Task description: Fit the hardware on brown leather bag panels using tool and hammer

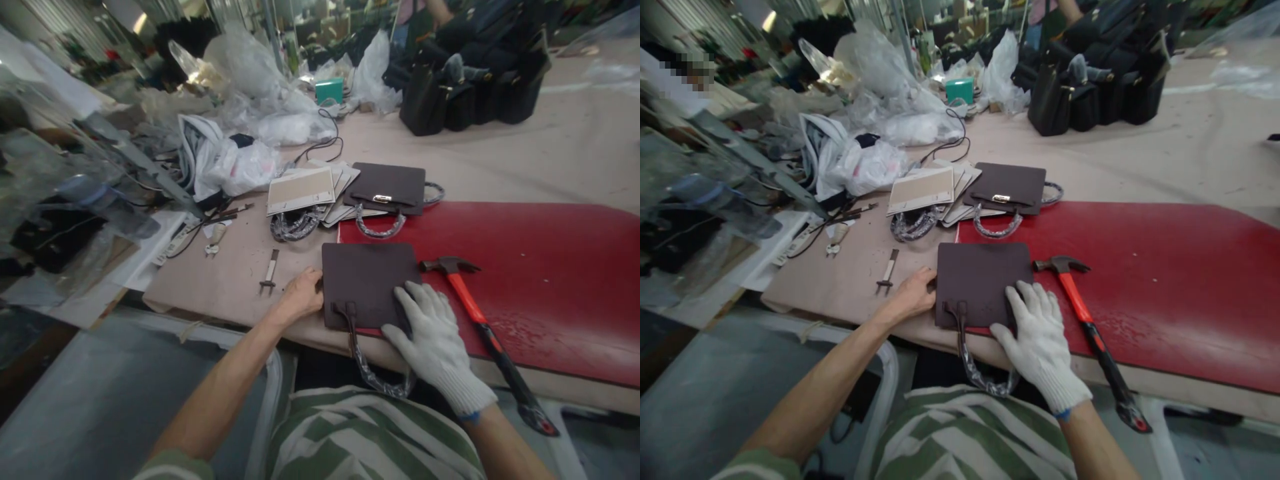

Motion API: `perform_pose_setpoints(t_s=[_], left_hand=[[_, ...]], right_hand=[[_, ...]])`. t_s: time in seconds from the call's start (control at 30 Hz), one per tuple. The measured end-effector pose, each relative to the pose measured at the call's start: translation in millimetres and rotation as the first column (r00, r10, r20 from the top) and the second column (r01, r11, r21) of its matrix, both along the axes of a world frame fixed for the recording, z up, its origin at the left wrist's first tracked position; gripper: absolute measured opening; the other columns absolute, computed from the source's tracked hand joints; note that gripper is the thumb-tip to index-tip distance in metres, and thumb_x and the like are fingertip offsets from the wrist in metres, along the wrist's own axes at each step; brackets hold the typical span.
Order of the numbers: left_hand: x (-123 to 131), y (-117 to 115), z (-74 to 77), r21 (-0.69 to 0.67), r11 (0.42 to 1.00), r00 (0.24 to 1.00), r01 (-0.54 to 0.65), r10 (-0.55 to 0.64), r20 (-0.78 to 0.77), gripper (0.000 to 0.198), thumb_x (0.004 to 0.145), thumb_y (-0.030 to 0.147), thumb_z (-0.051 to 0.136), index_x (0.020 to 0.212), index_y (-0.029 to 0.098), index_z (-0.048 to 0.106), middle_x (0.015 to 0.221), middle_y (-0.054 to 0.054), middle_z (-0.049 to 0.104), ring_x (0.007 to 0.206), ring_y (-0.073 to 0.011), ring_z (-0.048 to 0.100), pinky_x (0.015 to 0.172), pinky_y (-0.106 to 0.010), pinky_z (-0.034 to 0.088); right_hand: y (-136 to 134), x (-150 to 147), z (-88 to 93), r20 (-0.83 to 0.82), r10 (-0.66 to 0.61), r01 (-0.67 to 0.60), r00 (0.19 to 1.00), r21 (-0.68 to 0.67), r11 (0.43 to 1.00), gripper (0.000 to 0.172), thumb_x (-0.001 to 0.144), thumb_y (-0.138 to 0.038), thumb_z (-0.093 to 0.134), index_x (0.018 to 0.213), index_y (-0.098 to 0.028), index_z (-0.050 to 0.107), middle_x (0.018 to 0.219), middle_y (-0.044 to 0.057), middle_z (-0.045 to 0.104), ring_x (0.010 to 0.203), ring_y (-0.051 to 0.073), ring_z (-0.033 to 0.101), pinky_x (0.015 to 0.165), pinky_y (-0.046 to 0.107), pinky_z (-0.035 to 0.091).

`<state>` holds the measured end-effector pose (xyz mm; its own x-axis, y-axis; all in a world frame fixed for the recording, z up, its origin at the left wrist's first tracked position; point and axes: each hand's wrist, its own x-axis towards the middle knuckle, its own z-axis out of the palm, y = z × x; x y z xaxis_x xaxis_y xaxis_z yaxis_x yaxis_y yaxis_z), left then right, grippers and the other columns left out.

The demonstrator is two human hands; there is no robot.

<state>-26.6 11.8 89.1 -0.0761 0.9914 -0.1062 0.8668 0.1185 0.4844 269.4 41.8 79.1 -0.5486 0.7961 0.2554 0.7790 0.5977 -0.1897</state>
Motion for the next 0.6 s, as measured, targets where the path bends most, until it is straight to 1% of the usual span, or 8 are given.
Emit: perform_pose_setpoints(t_s=[0.1,0.2,0.27,0.33,0.43,0.5,0.6], left_hand=[[-3,3,-0.7,-0.027,1.000,1.000,0.014,-0.014,-0.006,0.020,0.085,0.013,0.055,0.097,0.020,0.069,0.096,-0.008,0.066,0.093,-0.0226,0.064,0.085,-0.031,0.052],[-3,3,-1.1,-0.029,1.000,0.999,-0.011,0.010,-0.039,0.026,0.080,0.007,0.053,0.097,0.019,0.069,0.096,-0.007,0.066,0.092,-0.0220,0.063,0.085,-0.031,0.051],[-3,2,-0.3,-0.009,1.000,1.000,-0.016,0.016,-0.026,0.021,0.083,0.009,0.054,0.094,0.019,0.069,0.092,-0.007,0.065,0.090,-0.0215,0.061,0.084,-0.031,0.050],[-3,1,1.0,0.019,1.000,0.999,0.004,-0.005,0.041,0.016,0.086,0.016,0.056,0.094,0.019,0.069,0.090,-0.006,0.063,0.087,-0.0203,0.060,0.082,-0.030,0.050],[-4,-2,3.1,0.046,0.998,0.992,0.039,-0.044,0.121,0.017,0.087,0.019,0.056,0.097,0.018,0.070,0.088,-0.004,0.060,0.084,-0.0185,0.058,0.081,-0.029,0.049],[-6,-5,3.9,0.033,0.998,0.992,0.057,-0.061,0.111,0.018,0.086,0.019,0.057,0.099,0.019,0.070,0.089,-0.004,0.058,0.083,-0.0180,0.057,0.079,-0.028,0.049],[-5,-10,4.1,-0.013,0.998,0.997,0.069,-0.068,0.046,0.023,0.084,0.025,0.063,0.106,0.021,0.070,0.096,-0.004,0.055,0.085,-0.0185,0.058,0.079,-0.028,0.050]], right_hand=[[-1,-1,3.4,-0.012,-0.007,0.006,1.000,-0.021,1.000,0.060,0.091,-0.044,0.063,0.142,-0.012,0.057,0.151,0.018,0.050,0.142,0.041,0.040,0.121,0.061,0.031],[-3,-2,6.6,-0.026,-0.017,0.015,1.000,-0.041,0.999,0.059,0.090,-0.043,0.063,0.141,-0.012,0.058,0.151,0.019,0.050,0.143,0.041,0.040,0.121,0.061,0.030],[-3,-2,7.4,-0.036,-0.023,0.021,0.999,-0.045,0.999,0.060,0.090,-0.043,0.063,0.141,-0.012,0.058,0.151,0.019,0.051,0.143,0.041,0.039,0.121,0.061,0.030],[-3,-2,7.1,-0.043,-0.025,0.023,0.999,-0.044,0.999,0.060,0.090,-0.043,0.063,0.141,-0.013,0.057,0.151,0.018,0.051,0.144,0.041,0.039,0.121,0.060,0.030],[-2,-2,5.9,-0.041,-0.023,0.021,0.999,-0.038,0.999,0.059,0.091,-0.044,0.062,0.141,-0.013,0.057,0.150,0.018,0.051,0.143,0.041,0.040,0.121,0.060,0.030],[-1,-2,4.9,-0.025,-0.019,0.018,0.999,-0.032,0.999,0.059,0.092,-0.045,0.060,0.141,-0.013,0.058,0.150,0.018,0.051,0.143,0.041,0.040,0.120,0.061,0.031],[0,0,3.1,-0.002,-0.007,0.007,1.000,-0.017,1.000,0.058,0.095,-0.047,0.056,0.140,-0.011,0.059,0.150,0.019,0.051,0.141,0.043,0.040,0.118,0.061,0.033]])
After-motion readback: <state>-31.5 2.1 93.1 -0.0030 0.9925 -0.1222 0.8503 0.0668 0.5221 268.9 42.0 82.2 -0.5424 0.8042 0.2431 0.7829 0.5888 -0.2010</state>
